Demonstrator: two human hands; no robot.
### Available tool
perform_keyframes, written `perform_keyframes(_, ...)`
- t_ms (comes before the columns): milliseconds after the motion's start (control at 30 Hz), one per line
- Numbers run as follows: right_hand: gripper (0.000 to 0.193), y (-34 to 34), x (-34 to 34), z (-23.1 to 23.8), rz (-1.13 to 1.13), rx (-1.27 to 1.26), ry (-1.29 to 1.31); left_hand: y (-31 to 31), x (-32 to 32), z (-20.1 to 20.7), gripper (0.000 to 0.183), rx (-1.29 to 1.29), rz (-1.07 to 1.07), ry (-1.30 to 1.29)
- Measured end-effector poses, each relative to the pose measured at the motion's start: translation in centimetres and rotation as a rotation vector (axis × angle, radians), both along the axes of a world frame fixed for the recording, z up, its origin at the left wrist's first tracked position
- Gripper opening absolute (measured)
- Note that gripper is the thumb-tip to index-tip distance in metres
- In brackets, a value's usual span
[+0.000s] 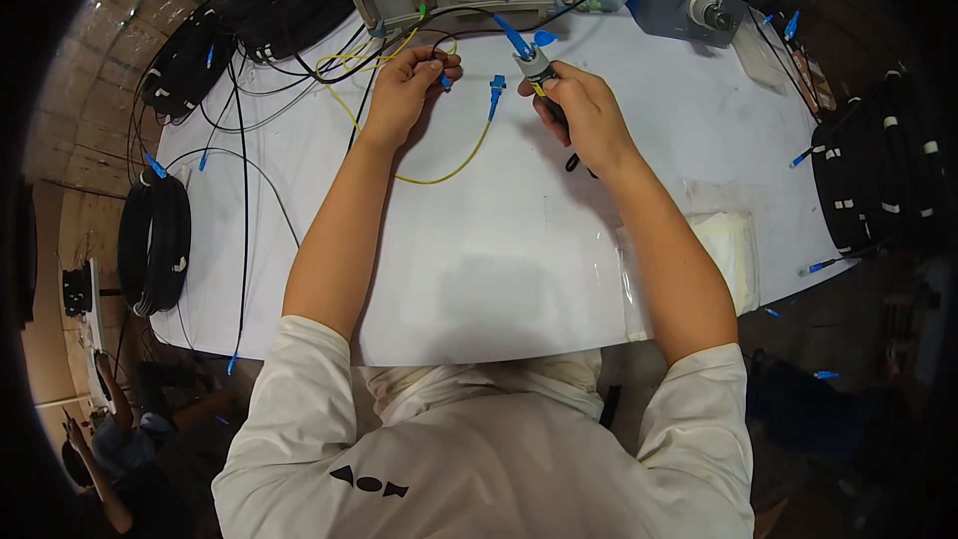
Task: Testing fiber optic cables using an optical power meter and a light source at a factory testing station.
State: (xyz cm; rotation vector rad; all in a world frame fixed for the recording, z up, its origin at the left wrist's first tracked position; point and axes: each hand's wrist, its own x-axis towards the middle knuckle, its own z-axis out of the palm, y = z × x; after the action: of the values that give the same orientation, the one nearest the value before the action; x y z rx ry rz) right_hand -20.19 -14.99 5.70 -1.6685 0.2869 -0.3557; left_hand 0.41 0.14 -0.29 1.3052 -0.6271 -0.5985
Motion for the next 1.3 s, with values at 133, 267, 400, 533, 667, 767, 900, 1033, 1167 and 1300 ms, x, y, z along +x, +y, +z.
perform_keyframes(133, 0.036, 0.29, 0.01, 0.21, 0.001, 0.032, -0.013, 0.01, 0.1, -0.06, 0.022, -0.008, -0.004, -0.029)
perform_keyframes(267, 0.037, 0.31, 0.1, 0.08, -0.002, 0.052, -0.009, -0.06, -0.13, 0.09, 0.022, -0.004, 0.002, -0.004)
perform_keyframes(400, 0.038, 0.21, 0.12, -0.05, -0.005, 0.054, -0.02, -0.07, -0.05, -0.04, 0.022, -0.024, 0.0, -0.006)
perform_keyframes(533, 0.037, 0.2, 0.17, -0.11, 0.004, 0.028, -0.018, -0.02, -0.14, 0.07, 0.022, -0.035, -0.005, 0.004)
perform_keyframes(667, 0.037, 0.23, 0.11, -0.12, 0.003, 0.018, -0.01, -0.05, -0.34, 0.29, 0.021, 0.006, 0.015, 0.016)
perform_keyframes(767, 0.042, 0.09, 0.17, -0.1, 0.023, -0.023, 0.016, -0.02, -0.11, 0.11, 0.021, -0.01, 0.007, 0.013)
perform_keyframes(900, 0.042, 0.2, 0.14, 0.02, 0.026, -0.032, 0.023, -0.09, 0.08, -0.15, 0.021, -0.031, -0.004, 0.024)
perform_keyframes(1033, 0.042, 0.37, 0.15, 0.13, 0.019, -0.027, 0.033, -0.13, 0.17, -0.28, 0.021, -0.042, -0.006, 0.011)
perform_keyframes(1167, 0.042, 0.4, 0.11, 0.1, 0.007, -0.034, 0.045, -0.13, 0.04, -0.18, 0.022, -0.026, 0.006, 0.03)
perform_keyframes(1300, 0.042, 0.42, 0.1, 0.12, 0.005, -0.033, 0.047, -0.1, 0.04, -0.14, 0.022, -0.011, 0.008, 0.003)
